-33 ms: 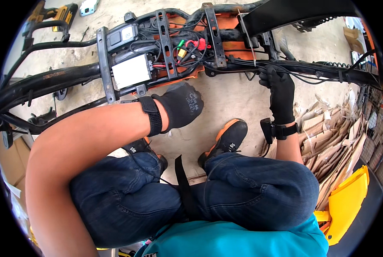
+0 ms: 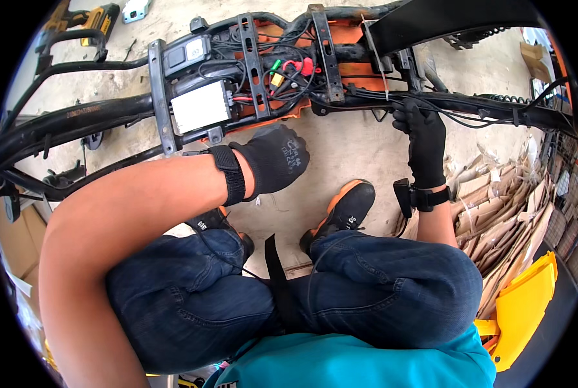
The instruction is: The person assembles components of a vehicle chassis, including positioning and aligning shocks, attaching plastic fairing pieces by hand, and connecting electrical wires on the frame.
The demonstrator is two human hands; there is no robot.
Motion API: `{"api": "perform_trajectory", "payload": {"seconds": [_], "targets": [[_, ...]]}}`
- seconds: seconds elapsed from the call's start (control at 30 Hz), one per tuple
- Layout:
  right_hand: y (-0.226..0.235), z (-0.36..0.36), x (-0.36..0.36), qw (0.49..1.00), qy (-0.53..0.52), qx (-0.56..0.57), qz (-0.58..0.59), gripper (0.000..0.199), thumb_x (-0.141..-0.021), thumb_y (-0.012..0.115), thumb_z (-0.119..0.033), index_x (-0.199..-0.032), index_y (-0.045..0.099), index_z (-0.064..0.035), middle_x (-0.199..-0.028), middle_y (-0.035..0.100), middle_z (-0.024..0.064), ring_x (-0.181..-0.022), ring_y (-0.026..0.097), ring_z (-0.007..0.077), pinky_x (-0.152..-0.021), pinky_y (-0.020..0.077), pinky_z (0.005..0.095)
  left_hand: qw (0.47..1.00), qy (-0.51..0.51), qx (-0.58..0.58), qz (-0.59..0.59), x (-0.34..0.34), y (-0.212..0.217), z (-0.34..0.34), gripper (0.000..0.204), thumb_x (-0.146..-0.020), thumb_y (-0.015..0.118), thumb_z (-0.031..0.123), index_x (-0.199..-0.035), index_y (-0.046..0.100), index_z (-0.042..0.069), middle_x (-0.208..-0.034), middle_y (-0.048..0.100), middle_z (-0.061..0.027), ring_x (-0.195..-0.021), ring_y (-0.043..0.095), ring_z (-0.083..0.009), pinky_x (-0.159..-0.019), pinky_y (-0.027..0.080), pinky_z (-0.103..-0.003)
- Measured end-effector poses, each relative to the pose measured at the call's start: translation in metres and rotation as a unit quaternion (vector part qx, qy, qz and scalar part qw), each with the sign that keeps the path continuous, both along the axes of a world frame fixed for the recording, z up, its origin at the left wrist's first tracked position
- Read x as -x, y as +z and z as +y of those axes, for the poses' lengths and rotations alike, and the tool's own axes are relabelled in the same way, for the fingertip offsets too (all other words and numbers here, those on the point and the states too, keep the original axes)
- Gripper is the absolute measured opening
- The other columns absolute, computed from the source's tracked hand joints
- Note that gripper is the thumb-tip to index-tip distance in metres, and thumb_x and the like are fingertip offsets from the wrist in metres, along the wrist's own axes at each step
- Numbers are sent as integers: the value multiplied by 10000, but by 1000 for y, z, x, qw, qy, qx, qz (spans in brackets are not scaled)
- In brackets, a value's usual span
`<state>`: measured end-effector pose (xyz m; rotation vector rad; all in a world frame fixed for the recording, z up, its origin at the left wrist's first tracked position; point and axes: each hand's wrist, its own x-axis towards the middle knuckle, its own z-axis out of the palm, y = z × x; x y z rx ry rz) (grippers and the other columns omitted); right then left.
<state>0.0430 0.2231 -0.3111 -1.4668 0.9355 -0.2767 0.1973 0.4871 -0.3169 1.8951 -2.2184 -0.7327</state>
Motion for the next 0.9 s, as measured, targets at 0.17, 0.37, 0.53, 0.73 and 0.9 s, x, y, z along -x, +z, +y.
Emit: {"api": "perform_trajectory", "payload": {"seconds": [0.17, 0.37, 0.53, 0.73, 0.9], "targets": [[5, -2, -3, 999, 16, -21, 24, 272, -986, 574, -213, -1111, 610, 26, -953, 695, 116, -793, 662, 146, -697, 562, 272, 988, -16, 42, -148, -6, 12, -7, 183, -751, 627, 99, -924, 658, 46, -894, 592, -63, -876, 596, -216, -721, 488, -337], [37, 8, -15, 960, 155, -70, 223, 278, -978, 579, -276, -1047, 634, -13, -881, 696, 88, -694, 619, 106, -607, 509, 233, 970, 45, 108, -212, -46, 9, -17, 255, -772, 603, 164, -992, 659, 48, -1044, 612, -81, -1071, 555, -239, -917, 458, -373], [50, 72, -50, 918, 389, 59, 49, 286, -940, 603, -227, -1062, 636, 31, -902, 676, 131, -730, 638, 176, -645, 513, 298, 968, 110, 164, -159, -65, -3, -6, 260, -780, 642, 183, -1020, 672, 88, -1124, 597, -62, -1165, 520, -262, -987, 427, -400], [7, 97, -80, 796, 448, 404, -44, 371, -921, 558, -144, -1247, 496, 22, -1196, 566, 221, -1000, 607, 394, -843, 510, 450, 969, 198, 120, -91, -75, 9, 3, 279, -807, 727, 281, -1037, 673, 131, -1128, 534, -102, -1137, 494, -312, -944, 430, -462], [8, 109, -86, 765, 487, 412, 93, 422, -902, 580, -120, -1287, 474, 18, -1169, 551, 235, -995, 606, 388, -813, 517, 453, 964, 229, 128, -35, -88, 2, 15, 370, -768, 759, 304, -1065, 644, 115, -1116, 527, -118, -1089, 511, -333, -898, 451, -460]]}}
